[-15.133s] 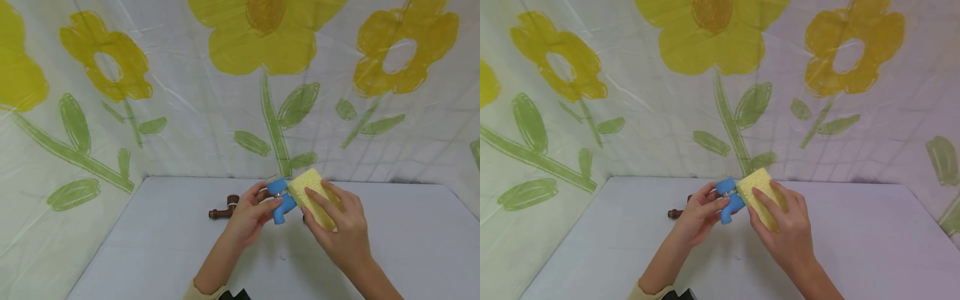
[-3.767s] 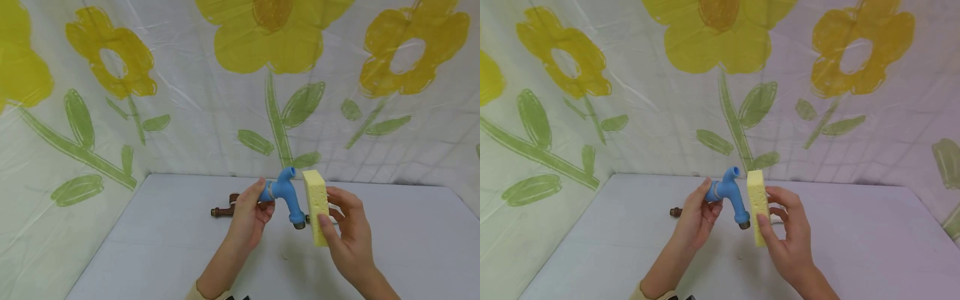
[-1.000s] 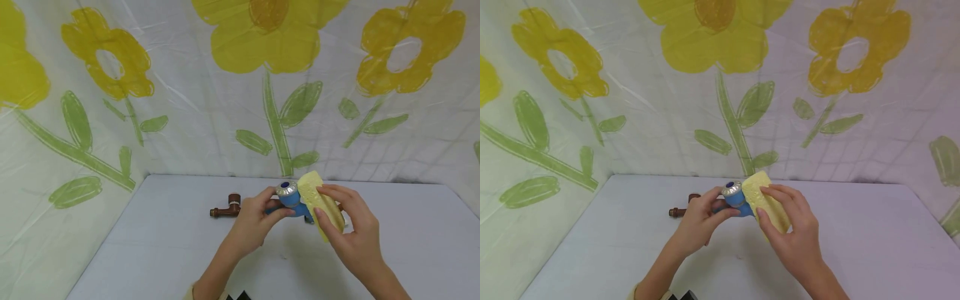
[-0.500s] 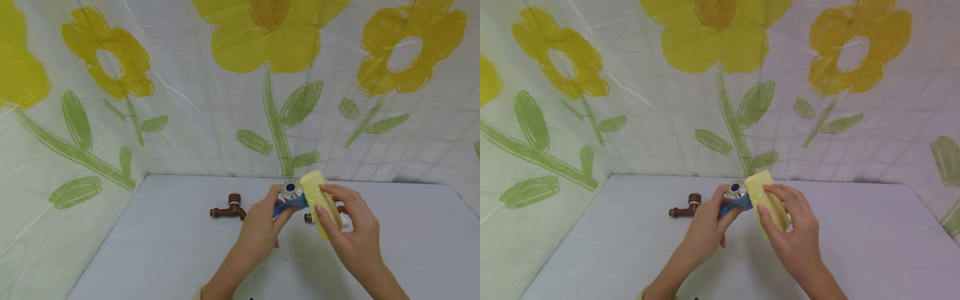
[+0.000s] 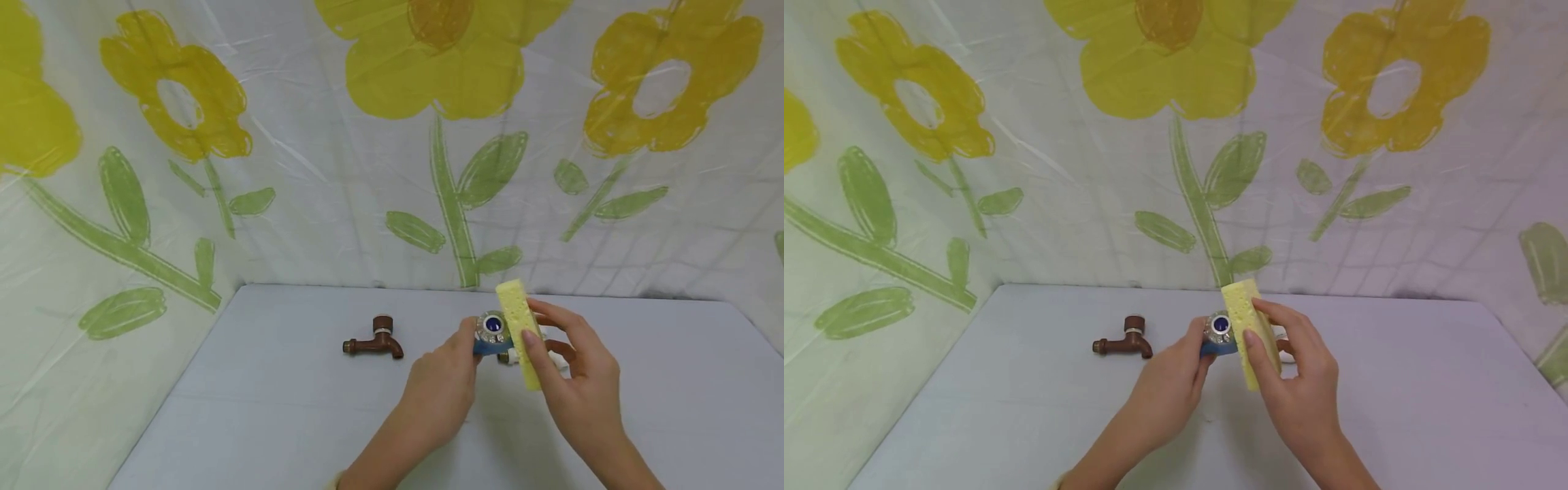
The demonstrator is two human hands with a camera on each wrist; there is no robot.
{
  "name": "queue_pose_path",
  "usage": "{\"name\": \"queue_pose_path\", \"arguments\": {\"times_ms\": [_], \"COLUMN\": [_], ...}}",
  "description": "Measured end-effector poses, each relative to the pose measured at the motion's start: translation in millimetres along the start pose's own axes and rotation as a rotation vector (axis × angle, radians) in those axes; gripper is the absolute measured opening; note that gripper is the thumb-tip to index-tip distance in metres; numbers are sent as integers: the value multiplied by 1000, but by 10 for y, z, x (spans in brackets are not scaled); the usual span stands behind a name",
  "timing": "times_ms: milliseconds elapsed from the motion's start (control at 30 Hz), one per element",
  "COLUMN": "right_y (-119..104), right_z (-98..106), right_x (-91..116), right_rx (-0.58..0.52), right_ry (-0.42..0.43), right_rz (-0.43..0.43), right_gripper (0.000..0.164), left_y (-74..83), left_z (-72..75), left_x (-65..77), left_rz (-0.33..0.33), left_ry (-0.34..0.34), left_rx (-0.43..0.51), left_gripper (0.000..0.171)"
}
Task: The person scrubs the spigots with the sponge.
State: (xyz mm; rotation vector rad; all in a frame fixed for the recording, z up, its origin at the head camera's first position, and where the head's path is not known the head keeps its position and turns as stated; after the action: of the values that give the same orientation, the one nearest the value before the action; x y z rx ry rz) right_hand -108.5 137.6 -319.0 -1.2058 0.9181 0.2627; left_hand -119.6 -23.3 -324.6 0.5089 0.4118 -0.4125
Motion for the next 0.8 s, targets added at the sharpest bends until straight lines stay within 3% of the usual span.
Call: {"name": "queue_pose_path", "arguments": {"times_ms": [67,200,300,433,533,667,800], "right_y": [-11,-18,-10,13,40,73,82], "right_z": [-6,0,-2,3,16,14,16], "right_x": [2,11,21,30,35,44,70], "right_rx": [1,8,-25,-103,-233,-408,-420], "right_ry": [-2,14,30,43,44,30,16], "right_rz": [-24,-80,-86,-73,-93,-120,-157], "right_gripper": [43,40,39,38,39,40,39], "left_y": [17,74,92,72,46,4,-17], "left_z": [24,77,97,121,129,103,64], "left_x": [18,57,67,55,45,40,36], "left_rz": [-29,-131,-185,-152,-76,-9,36], "left_ry": [40,202,332,302,225,194,203], "left_rx": [-75,-228,-253,-78,62,204,335], "left_gripper": [31,36,36,32,30,22,9]}}
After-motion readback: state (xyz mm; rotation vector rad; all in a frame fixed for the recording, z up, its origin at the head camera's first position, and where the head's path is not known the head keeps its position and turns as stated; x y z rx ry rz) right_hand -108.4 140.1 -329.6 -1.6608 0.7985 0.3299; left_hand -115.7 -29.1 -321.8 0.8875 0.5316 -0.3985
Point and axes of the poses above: each hand's wrist, its own x-axis away from the middle knuckle, its own z-axis out of the back of the hand, y = z × x, the point moved 3 cm from there along -x, towards the middle knuckle, and after that the axes turned 12 degrees about y, right-handed, at the moved point
